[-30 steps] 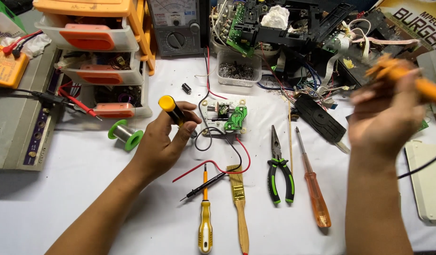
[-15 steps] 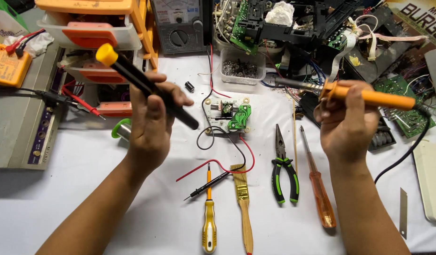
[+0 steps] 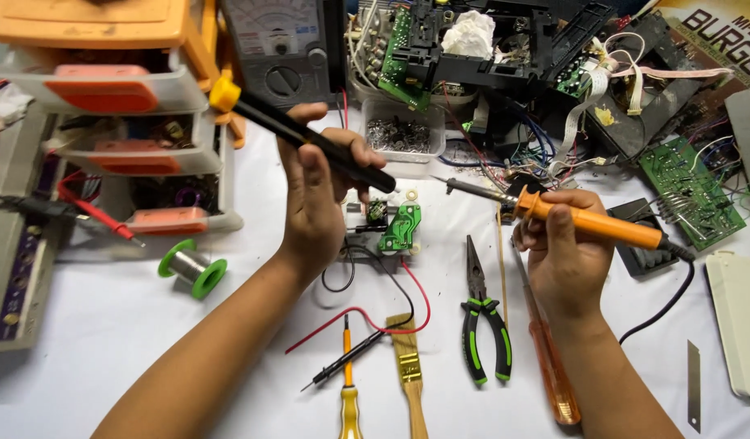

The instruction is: Cleaning a PCB with a brush, testing components with a multimeter, and desoldering a part using a soldering iron and solder sucker.

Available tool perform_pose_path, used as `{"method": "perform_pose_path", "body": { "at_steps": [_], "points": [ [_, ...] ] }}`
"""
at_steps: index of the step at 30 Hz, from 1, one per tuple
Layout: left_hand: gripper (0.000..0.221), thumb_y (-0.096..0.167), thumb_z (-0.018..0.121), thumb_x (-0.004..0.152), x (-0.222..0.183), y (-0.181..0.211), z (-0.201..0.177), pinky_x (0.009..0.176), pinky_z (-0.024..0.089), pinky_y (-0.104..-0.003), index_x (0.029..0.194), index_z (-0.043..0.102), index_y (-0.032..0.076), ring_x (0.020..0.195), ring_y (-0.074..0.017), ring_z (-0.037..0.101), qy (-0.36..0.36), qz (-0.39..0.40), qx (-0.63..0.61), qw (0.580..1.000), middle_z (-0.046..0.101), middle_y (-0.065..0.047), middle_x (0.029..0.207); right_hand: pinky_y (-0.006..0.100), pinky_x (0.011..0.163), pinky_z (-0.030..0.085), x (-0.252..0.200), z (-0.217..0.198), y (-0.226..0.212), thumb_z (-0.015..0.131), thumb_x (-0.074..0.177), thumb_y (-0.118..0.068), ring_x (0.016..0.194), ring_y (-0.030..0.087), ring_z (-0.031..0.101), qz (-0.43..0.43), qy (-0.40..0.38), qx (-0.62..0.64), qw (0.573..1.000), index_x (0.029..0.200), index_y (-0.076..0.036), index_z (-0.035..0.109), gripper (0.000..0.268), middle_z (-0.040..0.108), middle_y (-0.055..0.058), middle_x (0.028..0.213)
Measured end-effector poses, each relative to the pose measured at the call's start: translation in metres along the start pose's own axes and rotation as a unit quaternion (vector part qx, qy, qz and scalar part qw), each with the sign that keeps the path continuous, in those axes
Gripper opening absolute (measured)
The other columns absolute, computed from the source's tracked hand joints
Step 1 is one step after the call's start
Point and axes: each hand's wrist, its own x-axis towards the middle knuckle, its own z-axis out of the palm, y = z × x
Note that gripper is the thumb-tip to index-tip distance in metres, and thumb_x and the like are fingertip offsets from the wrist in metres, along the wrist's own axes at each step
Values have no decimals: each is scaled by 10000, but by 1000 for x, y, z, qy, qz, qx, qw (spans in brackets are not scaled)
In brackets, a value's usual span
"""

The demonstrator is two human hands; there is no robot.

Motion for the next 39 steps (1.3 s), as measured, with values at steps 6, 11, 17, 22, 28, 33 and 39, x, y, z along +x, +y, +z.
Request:
{"method": "perform_pose_path", "body": {
  "at_steps": [6, 11, 17, 22, 28, 33, 39],
  "points": [
    [316, 421, 296, 976, -4, -6, -5, 475, 434, -219, 1158, 257, 166, 813, -211, 587, 8, 19, 26, 999, 473, -98, 864, 200, 481, 407, -6, -1, 6, 557, 874, -293, 547, 125, 484, -29, 16, -52, 998, 914, -76, 483, 234, 472, 60, 714],
    [352, 416, 298, 983, -6, -4, -3, 496, 474, -216, 1207, 241, 152, 831, -207, 617, -12, 25, 65, 998, 518, -125, 898, 206, 469, 423, -9, 1, 4, 549, 870, -282, 513, 126, 470, -26, 50, -66, 996, 879, -77, 490, 214, 466, 51, 715],
    [430, 382, 326, 1009, -3, 3, 0, 844, 541, -374, 1324, 149, 149, 838, -248, 613, -18, 65, 85, 994, 580, -178, 1034, 214, 481, 450, -10, 3, 2, 533, 879, -251, 465, 114, 441, -18, 52, -40, 998, 867, -82, 480, 178, 441, 49, 653],
    [238, 320, 466, 953, 9, 23, 2, 873, 389, -283, 1084, 393, 136, 827, -140, 416, -25, 21, -146, 989, 407, -34, 880, 220, 439, 396, -11, 4, 0, 525, 886, -240, 462, 127, 431, -26, 43, -31, 998, 860, -93, 482, 156, 444, 46, 664],
    [605, 693, 329, 573, 50, 56, 10, 707, 321, -257, 684, 427, 106, 681, -158, 375, -9, -85, -197, 977, 394, -27, 692, 217, 429, 381, -10, 5, 1, 533, 874, -245, 483, 139, 455, -24, 54, -30, 998, 867, -88, 486, 164, 475, 62, 681],
    [615, 710, 423, 429, 72, 58, 20, 618, 329, -265, 530, 424, 103, 568, -147, 379, 61, -155, -173, 971, 400, -15, 539, 215, 434, 380, -10, 3, 2, 531, 876, -245, 479, 137, 451, -33, 57, -32, 997, 862, -84, 485, 167, 457, 58, 671],
    [457, 602, 413, 633, 76, 24, 16, 605, 322, -262, 612, 416, 146, 595, -111, 366, 12, -69, -101, 992, 400, 9, 590, 207, 446, 391, -10, 2, 3, 518, 884, -243, 483, 129, 443, -32, 55, -38, 997, 875, -82, 478, 166, 444, 55, 670]
  ]
}}
